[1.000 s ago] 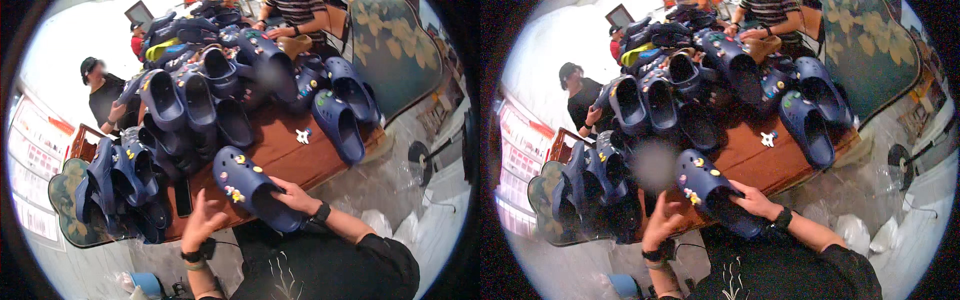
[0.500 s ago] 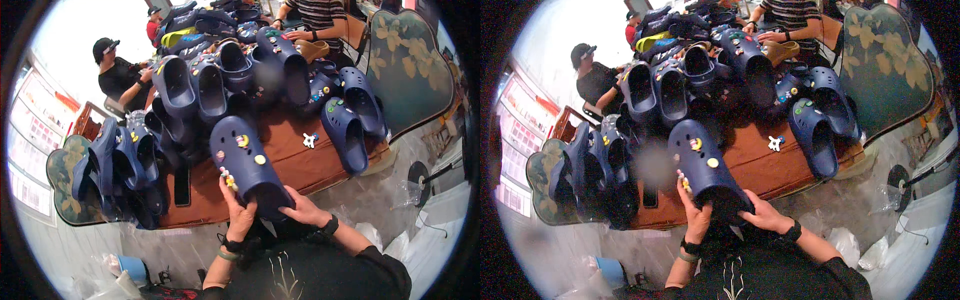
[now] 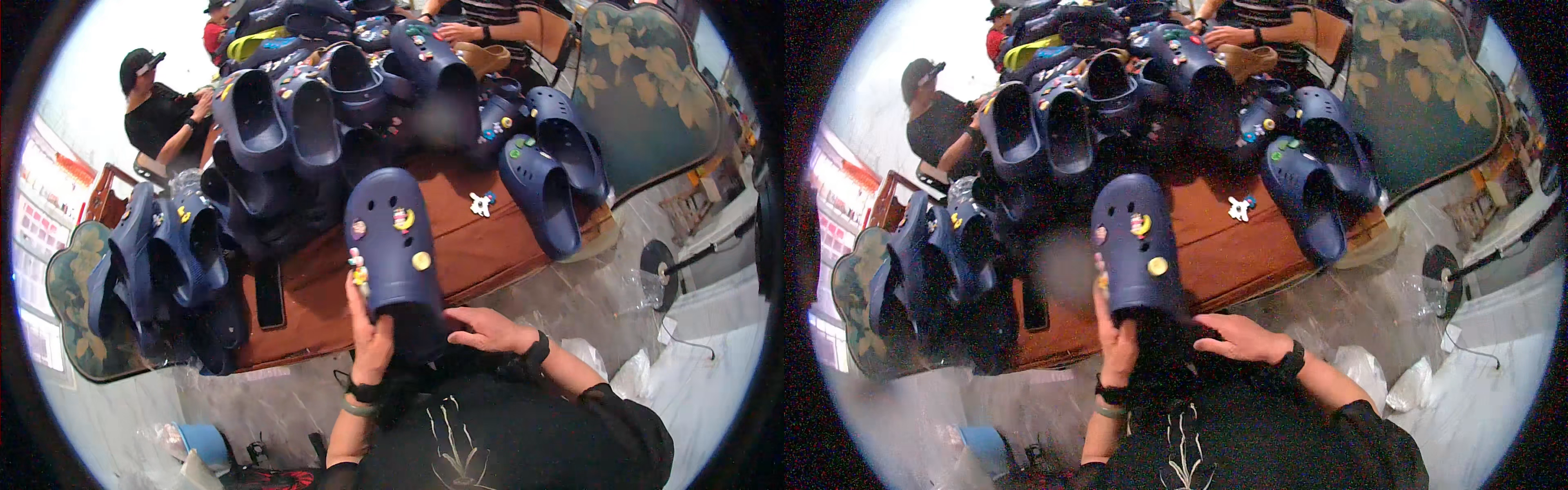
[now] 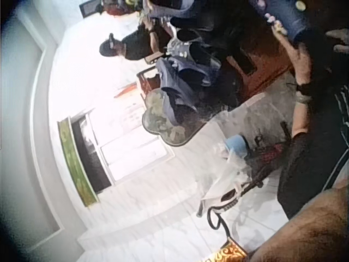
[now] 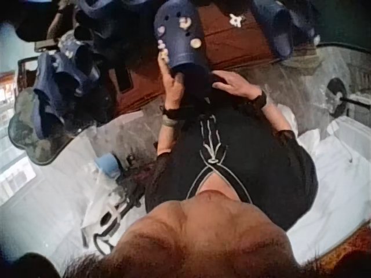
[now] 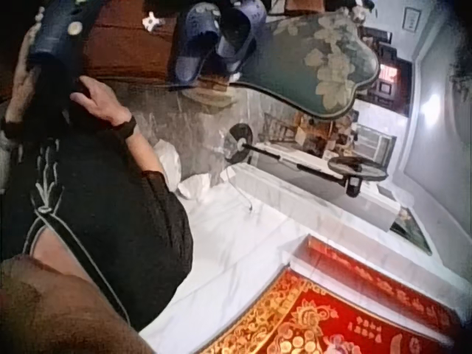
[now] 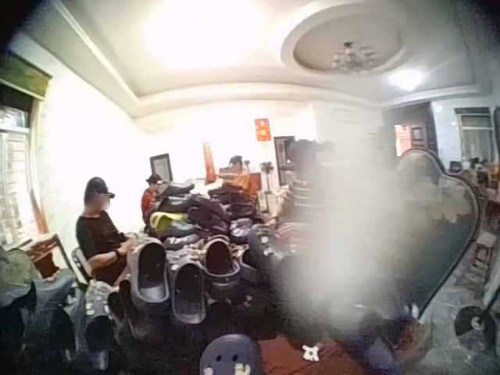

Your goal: Attaching decorative charms to the holes of rubber clogs.

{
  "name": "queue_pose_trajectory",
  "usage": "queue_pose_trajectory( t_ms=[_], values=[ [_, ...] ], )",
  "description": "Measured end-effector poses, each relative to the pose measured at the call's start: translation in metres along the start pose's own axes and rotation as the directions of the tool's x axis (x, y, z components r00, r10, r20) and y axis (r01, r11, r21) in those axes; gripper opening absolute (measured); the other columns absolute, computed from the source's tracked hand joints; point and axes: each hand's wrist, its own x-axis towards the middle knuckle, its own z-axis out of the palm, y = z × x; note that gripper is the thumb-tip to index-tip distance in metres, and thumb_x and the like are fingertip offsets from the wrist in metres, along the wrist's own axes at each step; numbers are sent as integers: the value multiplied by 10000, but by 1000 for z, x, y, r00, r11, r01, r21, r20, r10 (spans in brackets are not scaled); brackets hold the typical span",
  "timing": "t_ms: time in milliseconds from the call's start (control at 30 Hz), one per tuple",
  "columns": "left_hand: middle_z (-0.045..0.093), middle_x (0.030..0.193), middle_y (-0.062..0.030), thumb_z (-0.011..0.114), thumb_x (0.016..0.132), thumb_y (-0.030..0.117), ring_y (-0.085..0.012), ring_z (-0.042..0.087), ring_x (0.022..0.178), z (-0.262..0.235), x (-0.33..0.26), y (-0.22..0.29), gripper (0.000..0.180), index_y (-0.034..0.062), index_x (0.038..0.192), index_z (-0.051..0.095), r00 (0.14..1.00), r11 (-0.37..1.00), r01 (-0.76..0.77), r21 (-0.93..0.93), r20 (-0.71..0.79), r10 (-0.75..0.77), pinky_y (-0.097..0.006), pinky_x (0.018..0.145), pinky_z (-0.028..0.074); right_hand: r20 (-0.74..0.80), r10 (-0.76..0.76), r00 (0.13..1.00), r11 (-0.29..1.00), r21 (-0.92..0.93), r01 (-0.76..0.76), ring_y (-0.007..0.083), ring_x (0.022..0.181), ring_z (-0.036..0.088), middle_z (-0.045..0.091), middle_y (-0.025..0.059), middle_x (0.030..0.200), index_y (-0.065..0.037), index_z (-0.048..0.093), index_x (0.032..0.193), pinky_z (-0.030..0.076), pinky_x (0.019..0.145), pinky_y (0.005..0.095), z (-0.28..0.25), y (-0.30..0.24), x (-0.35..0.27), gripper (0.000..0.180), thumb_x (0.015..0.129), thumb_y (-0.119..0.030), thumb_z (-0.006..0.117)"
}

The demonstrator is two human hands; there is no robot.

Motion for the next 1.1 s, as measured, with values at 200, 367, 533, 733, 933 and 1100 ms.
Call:
queue_pose_trajectory(
  t_ms=[200,367,533,733,933,1100],
  values=[
    [429,1393,-147,459,933,70,-246,409,1283,-61,-18,-1,551,-39,1438,267,991,953,66,297,92,-97,-334,1076,313,-290,27,957,988,-139,-70,346,831,631,650,164,859,-17,638,900,500,702,396,-52,32,10,147,890,-158,598],
    [480,1360,-196,354,878,-77,-273,463,1275,-79,-14,20,596,22,1459,263,947,914,211,346,158,-278,-345,1062,335,-558,-95,825,875,-442,-198,405,939,577,608,216,937,3,599,983,483,770,449,-110,101,40,149,845,-43,566],
    [530,1270,-294,402,854,-73,-407,506,1220,-92,9,27,599,42,1436,315,925,794,105,599,234,-299,-401,1018,380,-708,-41,705,821,-426,-380,378,970,559,582,156,921,-10,599,956,465,798,467,-111,136,85,149,826,-83,610],
    [548,1264,-276,393,879,-3,-402,522,1204,-112,41,3,563,56,1436,328,931,758,17,652,266,-250,-401,1000,404,-473,93,876,958,-198,-208,341,943,590,616,160,949,-35,615,993,473,813,403,-112,133,93,198,806,-97,635],
    [492,1345,-204,407,921,41,-306,478,1236,-112,53,-19,456,7,1376,391,911,851,233,471,200,-361,-370,1047,375,-435,429,792,856,476,-202,93,674,613,660,44,824,-11,610,1042,504,623,228,-113,125,74,141,910,-56,587],
    [531,1312,-123,429,974,111,-222,511,1180,-121,53,-33,363,-6,1315,474,913,913,246,327,239,-332,-346,1030,406,-353,196,915,958,268,-101,180,830,618,674,75,881,-6,672,891,482,751,300,-109,108,82,109,808,-76,665]
  ],
)
